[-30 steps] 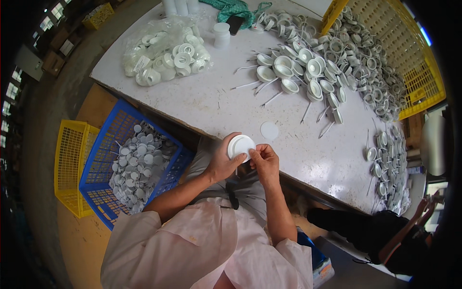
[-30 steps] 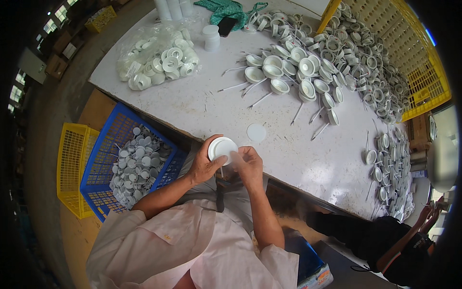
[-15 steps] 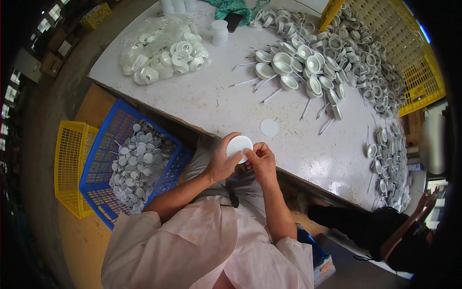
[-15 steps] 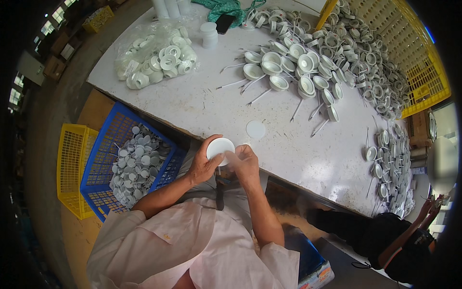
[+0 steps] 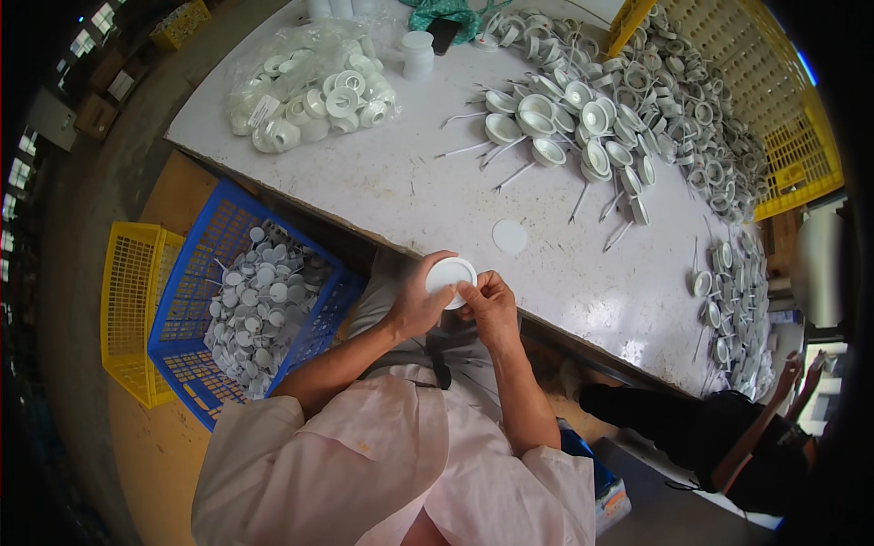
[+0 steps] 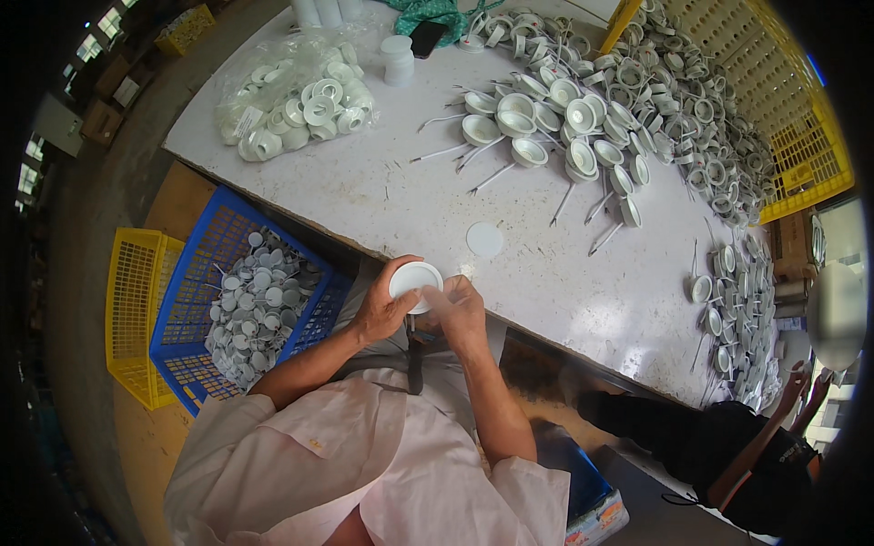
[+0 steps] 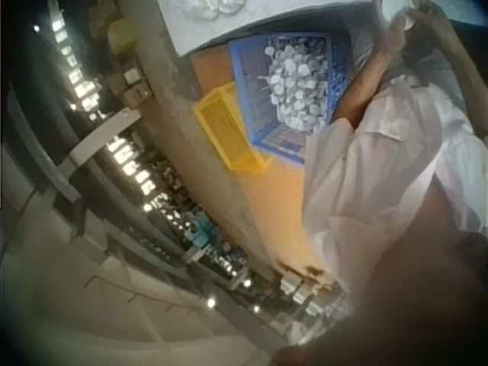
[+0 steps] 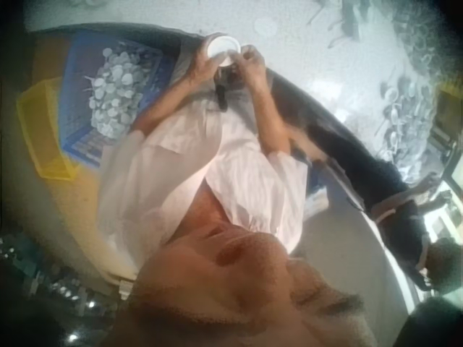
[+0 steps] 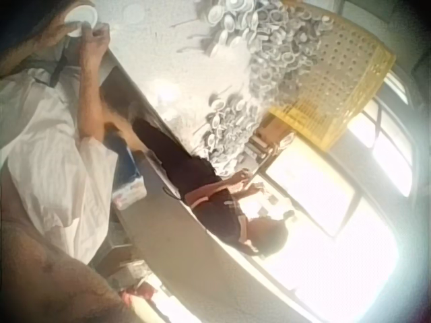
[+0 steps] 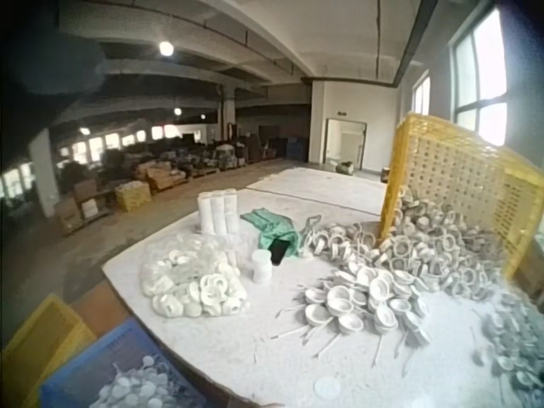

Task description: The person assembles lights by picking up light fixtures and round diffuser caps, pressing each cap onto a fixture by hand, and placing the assembled fixtures into a basket.

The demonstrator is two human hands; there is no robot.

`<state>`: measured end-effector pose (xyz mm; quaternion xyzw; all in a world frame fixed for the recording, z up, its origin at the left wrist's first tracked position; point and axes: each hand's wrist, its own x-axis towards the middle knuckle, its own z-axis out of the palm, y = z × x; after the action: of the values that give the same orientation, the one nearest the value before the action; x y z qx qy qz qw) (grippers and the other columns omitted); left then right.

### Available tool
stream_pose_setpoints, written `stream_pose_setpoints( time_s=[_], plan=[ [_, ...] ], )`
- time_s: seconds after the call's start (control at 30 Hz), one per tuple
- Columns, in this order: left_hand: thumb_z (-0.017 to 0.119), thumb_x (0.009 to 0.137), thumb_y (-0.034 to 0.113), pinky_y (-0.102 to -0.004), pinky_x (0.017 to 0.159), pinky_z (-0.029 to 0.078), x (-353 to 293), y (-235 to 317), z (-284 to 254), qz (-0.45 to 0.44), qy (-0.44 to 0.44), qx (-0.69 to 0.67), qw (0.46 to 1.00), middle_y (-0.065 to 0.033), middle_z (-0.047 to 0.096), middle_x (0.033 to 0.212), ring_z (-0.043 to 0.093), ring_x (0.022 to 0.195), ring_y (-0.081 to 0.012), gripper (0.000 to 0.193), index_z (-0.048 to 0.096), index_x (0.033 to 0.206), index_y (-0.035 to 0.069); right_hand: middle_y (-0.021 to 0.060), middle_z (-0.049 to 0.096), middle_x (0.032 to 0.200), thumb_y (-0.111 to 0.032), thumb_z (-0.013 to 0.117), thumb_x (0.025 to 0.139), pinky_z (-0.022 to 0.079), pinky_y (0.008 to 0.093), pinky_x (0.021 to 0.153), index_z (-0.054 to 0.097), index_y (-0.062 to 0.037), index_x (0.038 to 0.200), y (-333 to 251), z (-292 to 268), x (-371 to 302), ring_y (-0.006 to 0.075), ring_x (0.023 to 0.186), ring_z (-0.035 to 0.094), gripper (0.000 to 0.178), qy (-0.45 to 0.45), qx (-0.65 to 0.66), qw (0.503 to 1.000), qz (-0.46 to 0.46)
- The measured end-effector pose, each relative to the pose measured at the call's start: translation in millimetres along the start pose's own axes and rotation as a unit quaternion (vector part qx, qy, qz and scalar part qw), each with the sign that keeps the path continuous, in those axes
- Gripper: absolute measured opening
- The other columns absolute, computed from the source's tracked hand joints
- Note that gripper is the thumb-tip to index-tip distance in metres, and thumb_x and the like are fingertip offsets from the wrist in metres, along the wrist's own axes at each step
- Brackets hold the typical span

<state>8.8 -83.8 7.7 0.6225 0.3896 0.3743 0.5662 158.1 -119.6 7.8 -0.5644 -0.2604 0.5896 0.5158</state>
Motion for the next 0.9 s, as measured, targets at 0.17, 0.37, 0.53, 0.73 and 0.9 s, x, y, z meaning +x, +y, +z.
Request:
stream_pose_setpoints(
  time_s=[0.17, 0.37, 0.53, 0.73, 0.9],
  plan=[
    [0.052, 0.093, 0.024, -0.0293, 0.084, 0.045, 0.5, -4.6, -12.0, -0.086, 0.045, -0.089, 0.991, -0.0103, 0.061, 0.104, 0.055, 0.097, -0.0152, 0.034, 0.054, 0.118, 0.002, 0.0016, 0.056, 0.069, -0.011, 0.068, 0.082, 0.041, 0.0214, 0.049, 0.051, -0.0047, 0.08, 5.1, 7.6, -1.6, 0.0072, 0.057, 0.051, 0.018, 0.006, -0.04, 0.999, -0.012],
    [0.048, 0.097, 0.02, -0.0285, 0.086, 0.046, -9.2, -61.4, -101.3, -0.065, 0.227, -0.186, 0.954, -0.0079, 0.061, 0.109, 0.058, 0.099, -0.0158, 0.03, 0.055, 0.121, 0.003, -0.0014, 0.057, 0.074, -0.018, 0.066, 0.088, 0.042, 0.0189, 0.055, 0.057, -0.0049, 0.094, -16.5, -24.7, -10.7, 0.0053, 0.062, 0.051, 0.017, 0.053, -0.101, 0.987, -0.11],
    [0.046, 0.096, 0.038, -0.039, 0.096, 0.041, -61.2, -152.9, -249.2, -0.211, 0.387, -0.014, 0.898, -0.0137, 0.048, 0.134, 0.049, 0.12, -0.029, 0.05, 0.042, 0.137, 0.009, 0.0072, 0.063, 0.081, -0.018, 0.063, 0.085, 0.048, 0.0282, 0.07, 0.061, -0.0001, 0.094, -9.2, -87.4, -5.8, 0.0146, 0.072, 0.059, 0.02, 0.207, -0.197, 0.942, -0.176],
    [0.047, 0.095, 0.039, -0.0402, 0.102, 0.036, -144.8, -293.1, -414.5, -0.298, 0.39, 0.22, 0.843, -0.0225, 0.034, 0.143, 0.039, 0.129, -0.0355, 0.063, 0.029, 0.142, 0.001, 0.0107, 0.062, 0.08, -0.021, 0.069, 0.081, 0.049, 0.0331, 0.068, 0.063, -0.0017, 0.095, -37.2, -176.1, -14.6, 0.0216, 0.071, 0.06, 0.025, 0.492, -0.416, 0.742, -0.189],
    [0.052, 0.092, 0.031, -0.0408, 0.101, 0.037, -167.7, -307.2, -440.3, -0.293, 0.421, 0.417, 0.751, -0.0251, 0.043, 0.136, 0.043, 0.124, -0.0392, 0.056, 0.04, 0.134, -0.003, 0.0138, 0.061, 0.097, -0.023, 0.068, 0.08, 0.046, 0.0397, 0.081, 0.064, -0.0035, 0.101, -48.0, -245.4, -2.6, 0.0294, 0.093, 0.057, 0.029, 0.558, -0.541, 0.595, -0.201]
  ],
)
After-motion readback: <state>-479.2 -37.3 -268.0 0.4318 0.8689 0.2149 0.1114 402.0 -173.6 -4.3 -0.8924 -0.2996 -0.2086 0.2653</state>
